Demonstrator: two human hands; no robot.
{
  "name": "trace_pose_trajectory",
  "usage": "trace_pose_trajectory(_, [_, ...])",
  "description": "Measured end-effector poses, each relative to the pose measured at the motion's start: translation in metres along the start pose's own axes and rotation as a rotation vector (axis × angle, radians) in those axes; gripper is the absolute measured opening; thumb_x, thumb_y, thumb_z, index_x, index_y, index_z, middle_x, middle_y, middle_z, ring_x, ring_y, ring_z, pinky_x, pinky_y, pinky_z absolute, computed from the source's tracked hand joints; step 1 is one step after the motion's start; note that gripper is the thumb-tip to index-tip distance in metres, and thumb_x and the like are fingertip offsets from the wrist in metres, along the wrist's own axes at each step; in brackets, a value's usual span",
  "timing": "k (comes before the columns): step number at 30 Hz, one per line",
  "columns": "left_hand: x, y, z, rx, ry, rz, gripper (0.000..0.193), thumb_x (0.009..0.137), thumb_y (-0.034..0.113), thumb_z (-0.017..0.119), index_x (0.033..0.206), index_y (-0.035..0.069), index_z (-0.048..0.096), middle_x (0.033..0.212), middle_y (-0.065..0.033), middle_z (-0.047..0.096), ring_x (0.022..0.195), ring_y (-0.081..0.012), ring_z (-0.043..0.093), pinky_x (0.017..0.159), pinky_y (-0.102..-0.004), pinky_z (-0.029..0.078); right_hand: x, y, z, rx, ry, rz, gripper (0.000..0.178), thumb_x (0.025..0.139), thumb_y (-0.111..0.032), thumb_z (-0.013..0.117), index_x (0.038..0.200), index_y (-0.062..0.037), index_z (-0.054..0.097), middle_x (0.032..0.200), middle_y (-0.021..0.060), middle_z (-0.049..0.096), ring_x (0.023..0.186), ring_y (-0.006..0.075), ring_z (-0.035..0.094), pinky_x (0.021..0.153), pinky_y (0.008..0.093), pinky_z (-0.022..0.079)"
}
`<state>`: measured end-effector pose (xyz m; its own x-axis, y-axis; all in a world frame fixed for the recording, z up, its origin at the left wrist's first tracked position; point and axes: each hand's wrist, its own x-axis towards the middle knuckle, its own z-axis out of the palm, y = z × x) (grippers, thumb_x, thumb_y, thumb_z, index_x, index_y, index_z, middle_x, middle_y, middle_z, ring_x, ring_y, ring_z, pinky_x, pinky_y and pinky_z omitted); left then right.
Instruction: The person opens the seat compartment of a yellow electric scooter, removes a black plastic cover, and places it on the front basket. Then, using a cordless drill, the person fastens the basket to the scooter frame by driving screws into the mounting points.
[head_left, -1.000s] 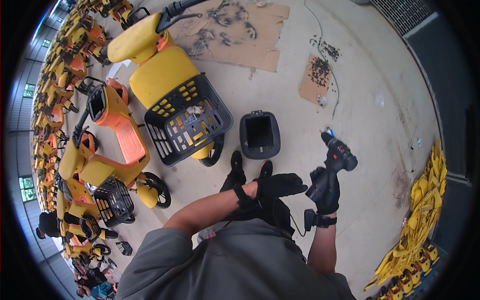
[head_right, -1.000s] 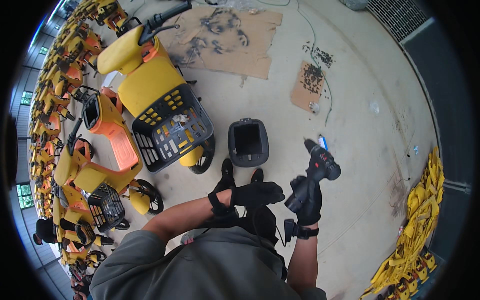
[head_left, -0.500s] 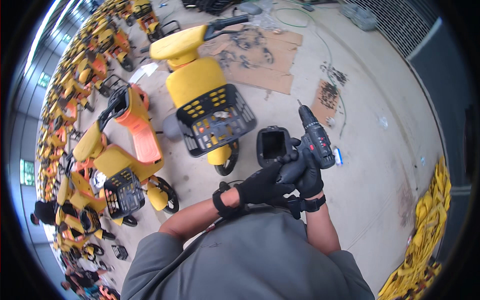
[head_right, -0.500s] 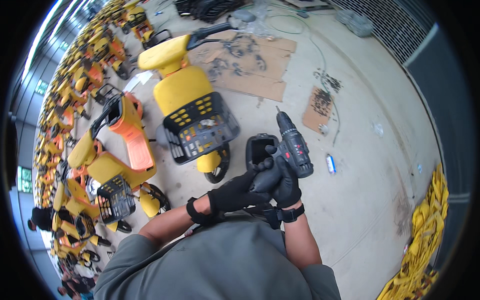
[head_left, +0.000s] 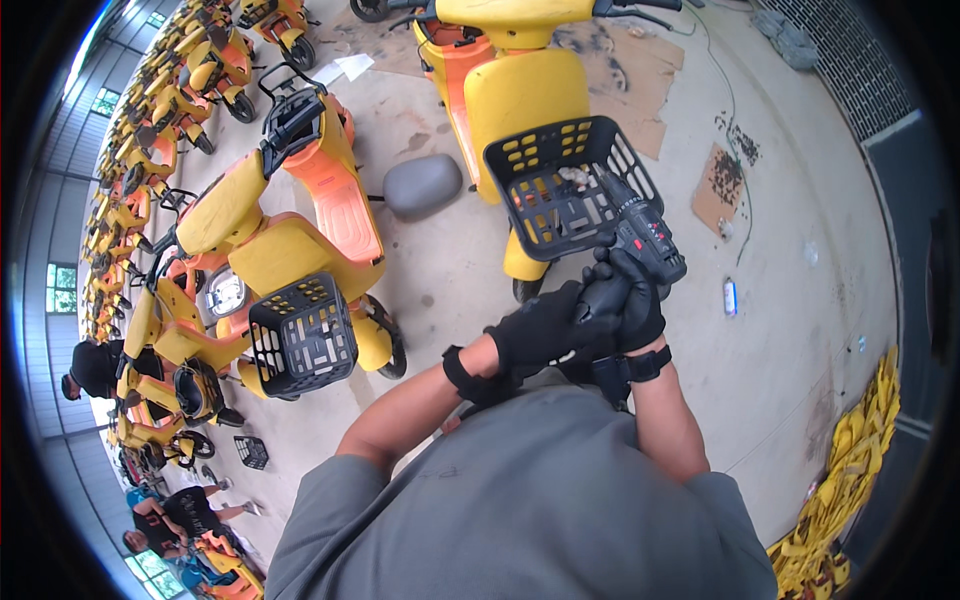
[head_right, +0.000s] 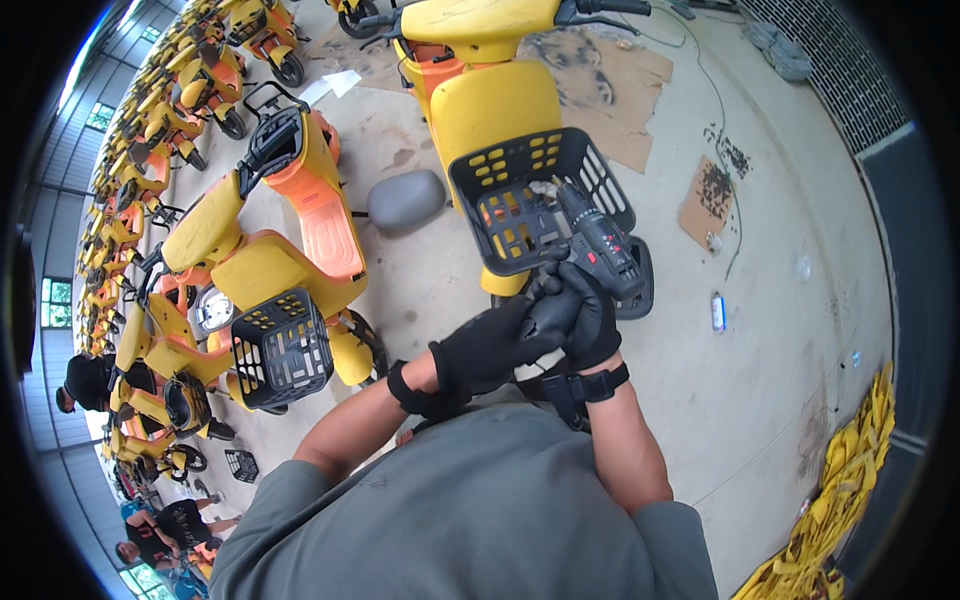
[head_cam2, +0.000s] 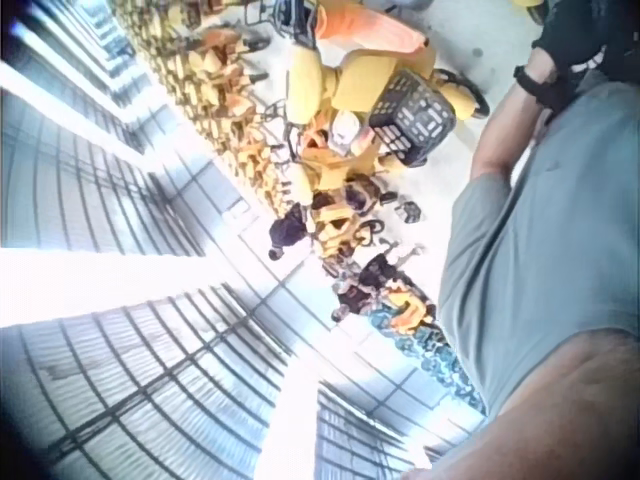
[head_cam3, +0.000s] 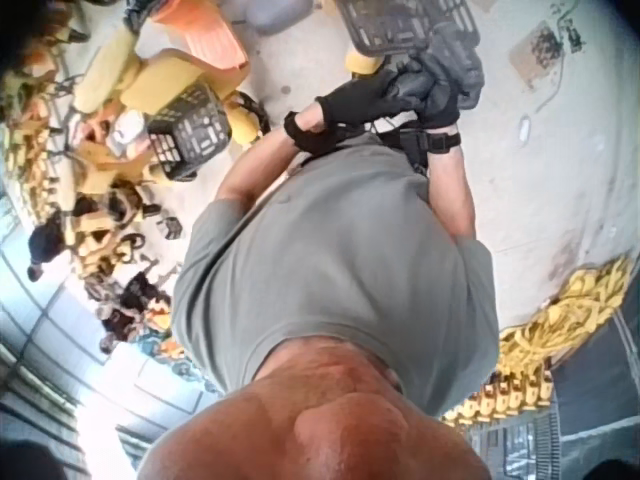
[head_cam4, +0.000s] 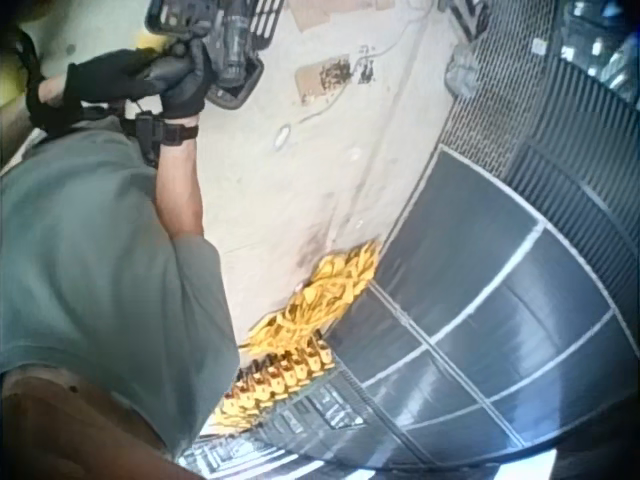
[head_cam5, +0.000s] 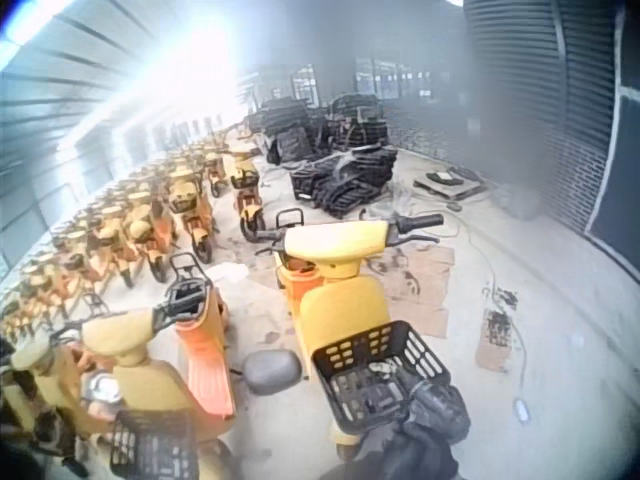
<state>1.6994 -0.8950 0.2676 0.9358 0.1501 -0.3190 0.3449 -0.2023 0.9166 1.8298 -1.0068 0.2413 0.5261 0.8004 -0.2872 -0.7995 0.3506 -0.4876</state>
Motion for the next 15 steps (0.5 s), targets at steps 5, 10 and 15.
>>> trace_pose_trajectory(5, [0.013, -0.029, -0.076, -0.037, 0.173, -0.042, 0.047, 0.095, 0.039, 0.066, 0.124, 0.003, 0.058, 0.092, -0.0066, 0.066, 0.075, -0.0103, 0.06, 0.068, -0.0277, 0.051, 0.02, 0.018, -0.014, 0.063, 0.098, 0.028, 0.024, 0.094, -0.005, 0.058, 0.118, -0.0053, 0.055, 0.101, 0.0074, 0.064, 0.083, 0.0144, 0.064, 0.089, 0.0371, 0.057])
trace_pose_trajectory(10, [0.053, -0.071, -0.14, 0.15, 0.492, -0.113, 0.046, 0.092, 0.035, 0.07, 0.114, -0.003, 0.058, 0.091, -0.0147, 0.066, 0.068, -0.019, 0.066, 0.064, -0.0343, 0.053, 0.056, 0.027, -0.038, 0.131, 0.1, -0.008, 0.021, 0.092, -0.004, 0.059, 0.114, -0.0053, 0.056, 0.1, 0.0081, 0.063, 0.083, 0.0146, 0.063, 0.089, 0.0361, 0.056])
trace_pose_trajectory(15, [0.1, -0.115, -0.173, 0.284, 0.573, -0.228, 0.069, 0.088, 0.045, 0.071, 0.128, -0.007, 0.052, 0.116, -0.0293, 0.06, 0.099, -0.0365, 0.064, 0.084, -0.0433, 0.053, 0.084, 0.018, -0.056, 0.135, 0.176, -0.058, 0.024, 0.091, -0.007, 0.059, 0.114, -0.0019, 0.058, 0.098, 0.0061, 0.063, 0.082, 0.0143, 0.062, 0.085, 0.034, 0.056])
